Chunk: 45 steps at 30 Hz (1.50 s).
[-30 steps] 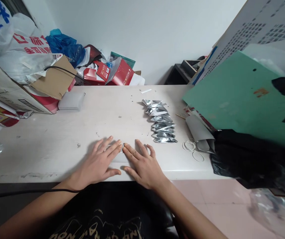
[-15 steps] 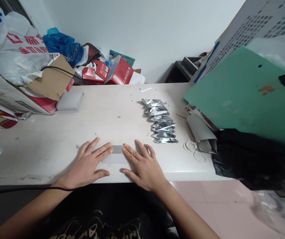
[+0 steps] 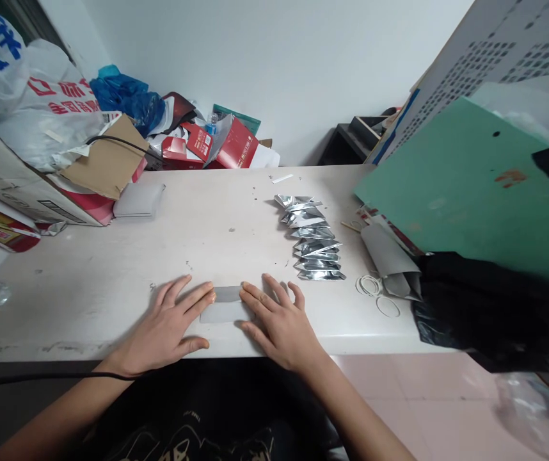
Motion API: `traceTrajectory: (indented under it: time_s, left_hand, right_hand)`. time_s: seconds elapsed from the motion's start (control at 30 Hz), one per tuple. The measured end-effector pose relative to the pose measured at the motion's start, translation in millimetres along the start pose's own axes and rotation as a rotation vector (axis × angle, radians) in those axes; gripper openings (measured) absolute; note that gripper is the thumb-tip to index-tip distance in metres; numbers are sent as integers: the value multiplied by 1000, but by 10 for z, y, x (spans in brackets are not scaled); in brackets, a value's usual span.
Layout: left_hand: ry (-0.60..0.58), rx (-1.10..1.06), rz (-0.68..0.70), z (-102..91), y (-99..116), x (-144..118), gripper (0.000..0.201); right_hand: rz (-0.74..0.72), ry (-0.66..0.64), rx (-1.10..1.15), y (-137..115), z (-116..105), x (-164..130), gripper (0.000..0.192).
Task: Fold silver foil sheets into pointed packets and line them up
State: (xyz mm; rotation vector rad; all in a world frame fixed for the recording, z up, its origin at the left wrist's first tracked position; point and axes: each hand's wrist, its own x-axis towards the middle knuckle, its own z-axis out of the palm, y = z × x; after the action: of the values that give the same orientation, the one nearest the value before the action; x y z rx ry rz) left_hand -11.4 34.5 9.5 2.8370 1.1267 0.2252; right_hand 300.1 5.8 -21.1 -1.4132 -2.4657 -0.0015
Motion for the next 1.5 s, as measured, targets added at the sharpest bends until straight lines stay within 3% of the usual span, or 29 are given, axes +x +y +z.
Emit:
traceTrajectory:
  time_s: [0.17, 0.27, 0.37, 0.6, 0.93, 1.03, 1.1, 1.17, 1.23, 1.37, 1.5]
  left_hand:
    - [-16, -45, -5, 30, 35, 21, 90]
    - [-31, -34, -21, 40, 46, 7, 87]
    - [-11, -17, -48, 61, 57, -23, 86]
    - [54, 1, -64, 108, 64, -60, 85]
    - [117, 14, -50, 127, 47, -68, 77]
    - [176, 34, -82, 139, 81, -42, 76]
    - [223, 38, -116, 142, 138, 2, 65]
    - [256, 42, -147, 142, 220, 61, 50]
    - [269, 58, -170, 140, 313, 122, 43]
    - [249, 67, -181, 135, 435, 201, 40]
    - [244, 17, -102, 117, 378, 212, 34]
  right_hand:
    - [62, 91, 15, -272, -5, 187, 56]
    - [-40, 39, -9, -505, 35, 312, 76]
    - [-88, -6, -16, -609, 95, 344, 82]
    - [-25, -22, -22, -326, 98, 118, 87]
    - [37, -10, -4, 49, 49, -108, 80]
    - [125, 22, 18, 134, 36, -99, 81]
    - [206, 90, 32, 130, 9, -65, 79]
    - [224, 155, 61, 42, -26, -14, 76]
    - [142, 161, 108, -124, -57, 43, 72]
    - [-53, 54, 164, -472, -65, 139, 66]
    - [-68, -25, 199, -530, -34, 167, 55]
